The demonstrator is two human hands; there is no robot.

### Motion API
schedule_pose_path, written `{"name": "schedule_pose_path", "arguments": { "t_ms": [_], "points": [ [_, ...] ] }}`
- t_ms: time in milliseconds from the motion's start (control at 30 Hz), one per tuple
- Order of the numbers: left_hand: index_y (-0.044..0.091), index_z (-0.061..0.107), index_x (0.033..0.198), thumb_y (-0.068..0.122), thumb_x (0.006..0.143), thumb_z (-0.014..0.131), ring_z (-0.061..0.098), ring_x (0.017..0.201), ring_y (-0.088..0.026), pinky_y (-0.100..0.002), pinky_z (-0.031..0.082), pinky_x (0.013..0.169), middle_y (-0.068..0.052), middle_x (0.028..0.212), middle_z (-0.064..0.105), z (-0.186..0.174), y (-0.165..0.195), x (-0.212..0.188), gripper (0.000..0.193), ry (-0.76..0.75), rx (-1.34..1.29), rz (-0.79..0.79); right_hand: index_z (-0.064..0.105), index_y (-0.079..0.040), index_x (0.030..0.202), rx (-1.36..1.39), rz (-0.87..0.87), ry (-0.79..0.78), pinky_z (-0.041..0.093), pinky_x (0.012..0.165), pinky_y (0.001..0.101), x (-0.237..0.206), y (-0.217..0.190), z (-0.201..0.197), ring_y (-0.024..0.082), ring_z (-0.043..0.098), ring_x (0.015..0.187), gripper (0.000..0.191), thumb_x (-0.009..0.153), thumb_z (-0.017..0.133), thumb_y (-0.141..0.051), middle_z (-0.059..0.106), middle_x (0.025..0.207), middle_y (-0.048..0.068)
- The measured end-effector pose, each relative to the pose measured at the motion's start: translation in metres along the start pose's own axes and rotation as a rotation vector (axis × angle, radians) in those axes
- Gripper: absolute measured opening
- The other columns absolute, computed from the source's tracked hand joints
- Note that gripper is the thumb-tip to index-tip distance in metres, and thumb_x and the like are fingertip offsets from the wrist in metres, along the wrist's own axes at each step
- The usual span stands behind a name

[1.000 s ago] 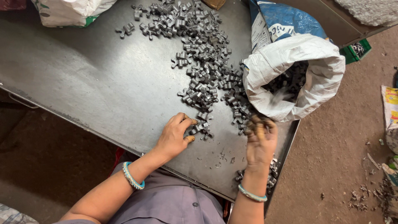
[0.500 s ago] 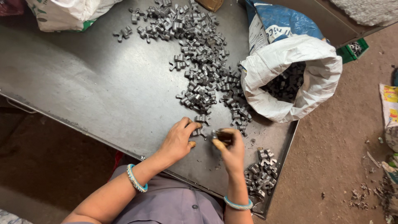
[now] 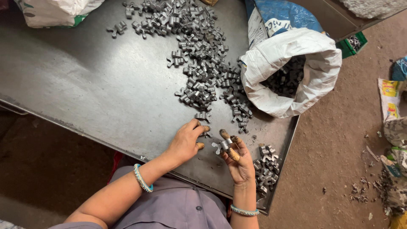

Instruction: The person sits at a metal table covered with small gray metal castings and sorts through them by hand, picking up individual pieces, turning them over in both hands, and placing them back on the table or into a large open sack beside the table. The person continues handling the castings one at a time throughout the episode.

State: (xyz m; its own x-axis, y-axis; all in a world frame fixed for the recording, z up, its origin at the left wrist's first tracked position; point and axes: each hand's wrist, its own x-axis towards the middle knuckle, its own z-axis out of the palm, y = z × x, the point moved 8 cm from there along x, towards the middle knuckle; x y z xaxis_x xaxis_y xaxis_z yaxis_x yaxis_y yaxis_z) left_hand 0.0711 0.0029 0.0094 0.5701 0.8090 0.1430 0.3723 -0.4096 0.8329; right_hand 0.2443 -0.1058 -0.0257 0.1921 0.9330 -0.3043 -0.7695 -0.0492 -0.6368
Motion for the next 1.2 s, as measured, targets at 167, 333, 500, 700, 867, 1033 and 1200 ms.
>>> {"name": "schedule_pose_path", "arguments": {
  "t_ms": [167,333,500,700,867,1033,1200],
  "points": [
    [0.011,0.067,0.120,0.004,0.067,0.083,0.060,0.107,-0.037,-0.046,0.051,0.092,-0.013,0.111,0.058,-0.002,0.000,0.000,0.055,-0.029,0.001,-0.024,0.063,-0.007,0.129,0.013,0.057,0.028,0.058,0.082,0.0331,-0.001,-0.008,0.005,0.023,0.068,0.100,0.056,0.077,0.080,0.000,0.068,0.122,0.017],
    [0.010,0.066,0.120,0.006,0.067,0.085,0.059,0.106,-0.038,-0.046,0.050,0.090,-0.013,0.111,0.057,-0.005,0.001,0.000,0.057,-0.029,-0.025,-0.002,0.065,0.000,0.116,-0.311,0.135,0.001,0.060,0.084,0.0329,0.004,-0.016,0.016,0.022,0.071,0.096,0.044,0.074,0.081,0.005,0.071,0.112,0.017],
    [0.008,0.066,0.117,0.007,0.066,0.085,0.058,0.105,-0.038,-0.047,0.050,0.090,-0.014,0.111,0.057,-0.003,-0.002,0.000,0.055,-0.029,-0.011,0.014,0.069,0.003,0.100,-0.869,0.155,-0.066,0.062,0.068,0.0356,0.013,-0.041,0.034,0.023,0.071,0.077,0.028,0.075,0.080,0.009,0.073,0.092,0.019],
    [0.007,0.065,0.114,0.006,0.068,0.084,0.064,0.095,-0.037,-0.045,0.053,0.083,-0.014,0.105,0.065,-0.002,-0.010,-0.004,0.050,-0.034,-0.071,-0.051,0.061,-0.009,0.116,-0.277,-0.486,0.399,0.065,0.079,0.0289,0.016,-0.111,0.047,0.021,0.072,0.092,0.038,0.081,0.069,0.003,0.070,0.102,0.013],
    [0.008,0.058,0.121,0.008,0.074,0.077,0.073,0.081,-0.033,-0.044,0.056,0.075,-0.010,0.087,0.074,0.002,-0.029,-0.007,0.050,-0.125,-0.301,-0.277,0.065,-0.008,0.116,-1.526,-0.170,0.156,0.058,0.078,0.0352,0.035,-0.040,0.072,0.022,0.068,0.088,0.066,0.059,0.095,-0.025,0.071,0.101,0.009],
    [0.007,0.060,0.118,0.007,0.083,0.074,0.069,0.085,-0.037,-0.048,0.054,0.075,-0.014,0.087,0.071,-0.023,-0.034,-0.002,0.038,0.059,-0.082,-0.243,0.067,-0.003,0.111,-1.809,-0.531,0.157,0.049,0.086,0.0448,0.025,-0.021,0.084,0.034,0.058,0.100,0.053,0.064,0.089,-0.012,0.066,0.104,0.013],
    [0.006,0.066,0.116,-0.001,0.075,0.072,0.070,0.088,-0.031,-0.042,0.057,0.077,-0.013,0.102,0.073,-0.028,-0.027,0.006,0.042,0.084,-0.143,-0.135,0.076,-0.005,0.106,-1.706,-0.440,0.174,0.053,0.079,0.0387,0.021,-0.005,0.063,0.028,0.063,0.091,0.036,0.071,0.086,-0.008,0.068,0.095,0.010]
  ]
}}
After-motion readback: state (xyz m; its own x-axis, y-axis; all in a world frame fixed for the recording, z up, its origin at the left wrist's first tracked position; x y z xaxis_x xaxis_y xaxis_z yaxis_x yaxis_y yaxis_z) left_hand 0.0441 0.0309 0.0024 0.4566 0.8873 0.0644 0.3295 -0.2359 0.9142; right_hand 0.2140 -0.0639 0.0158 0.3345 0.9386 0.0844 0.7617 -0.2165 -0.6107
